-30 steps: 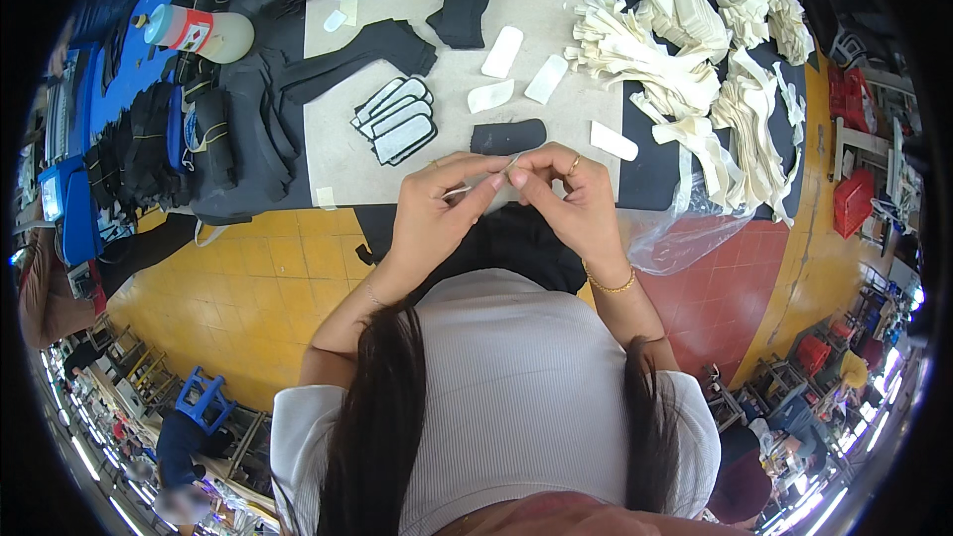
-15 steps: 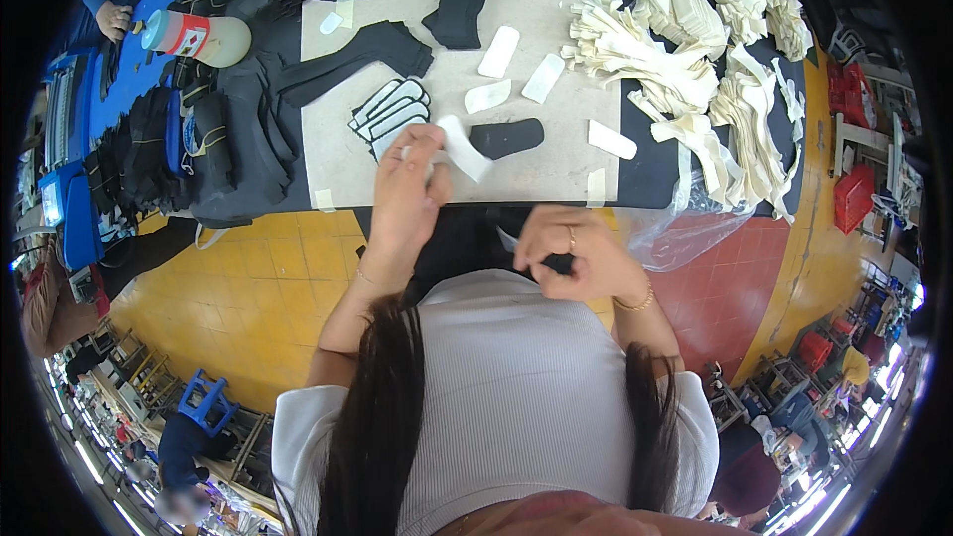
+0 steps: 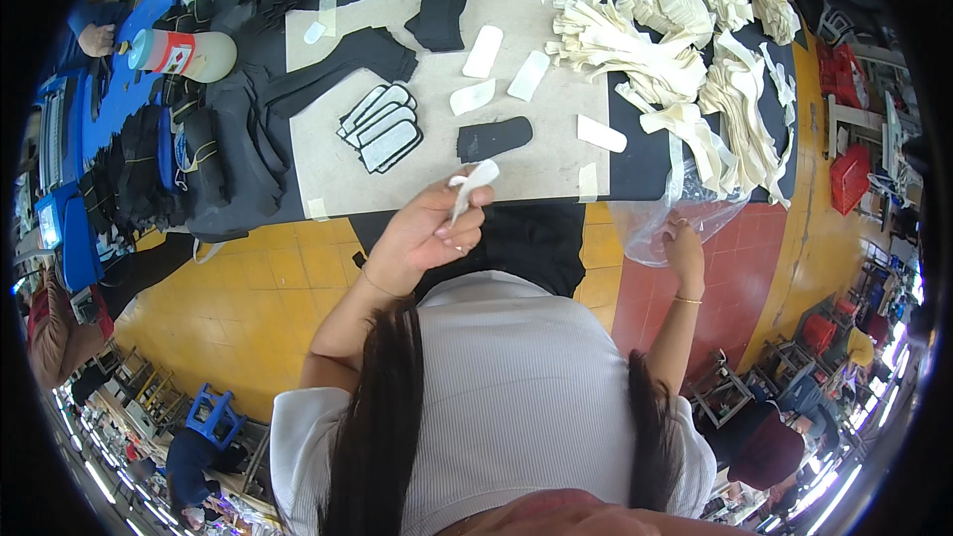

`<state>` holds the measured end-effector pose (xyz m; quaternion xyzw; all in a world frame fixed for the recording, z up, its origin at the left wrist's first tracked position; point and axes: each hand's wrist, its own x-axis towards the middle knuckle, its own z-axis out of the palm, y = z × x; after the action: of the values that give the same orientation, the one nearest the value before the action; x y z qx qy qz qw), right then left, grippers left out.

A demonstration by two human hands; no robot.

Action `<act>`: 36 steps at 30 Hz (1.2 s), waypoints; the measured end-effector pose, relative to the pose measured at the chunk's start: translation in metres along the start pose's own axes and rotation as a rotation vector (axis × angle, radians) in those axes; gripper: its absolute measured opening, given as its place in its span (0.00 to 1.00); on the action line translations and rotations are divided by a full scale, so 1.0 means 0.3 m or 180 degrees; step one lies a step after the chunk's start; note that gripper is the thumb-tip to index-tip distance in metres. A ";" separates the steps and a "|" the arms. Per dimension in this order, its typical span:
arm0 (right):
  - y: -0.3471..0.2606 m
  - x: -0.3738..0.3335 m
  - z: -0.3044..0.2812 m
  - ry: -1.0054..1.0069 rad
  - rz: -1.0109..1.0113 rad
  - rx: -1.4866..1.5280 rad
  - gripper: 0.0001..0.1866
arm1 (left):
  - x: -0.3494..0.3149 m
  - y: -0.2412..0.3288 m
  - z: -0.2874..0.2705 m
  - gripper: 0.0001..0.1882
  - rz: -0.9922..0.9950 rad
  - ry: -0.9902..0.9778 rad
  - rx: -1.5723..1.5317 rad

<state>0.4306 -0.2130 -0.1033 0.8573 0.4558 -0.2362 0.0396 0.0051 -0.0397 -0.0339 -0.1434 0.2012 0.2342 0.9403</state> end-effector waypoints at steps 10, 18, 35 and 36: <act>-0.529 -0.135 -0.344 -0.0620 -0.0506 0.2029 0.20 | 0.014 -0.065 0.031 0.13 -0.0649 -0.0129 -0.0078; -0.884 -0.117 -0.167 -0.1040 -0.1560 0.3528 0.08 | 0.001 -0.077 0.029 0.08 -0.0451 0.0237 0.0635; -0.991 0.022 -0.128 -0.0663 -0.0955 0.2924 0.11 | -0.024 -0.063 0.008 0.14 0.3592 0.1990 0.7142; -0.993 0.023 -0.130 -0.0651 -0.0949 0.2892 0.11 | -0.020 -0.057 0.005 0.15 0.3672 0.1923 0.7188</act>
<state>0.2101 -0.0235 -0.0278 0.6856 0.4182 -0.4974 -0.3282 0.0091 -0.0560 -0.0267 0.7812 0.5202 0.2631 0.2234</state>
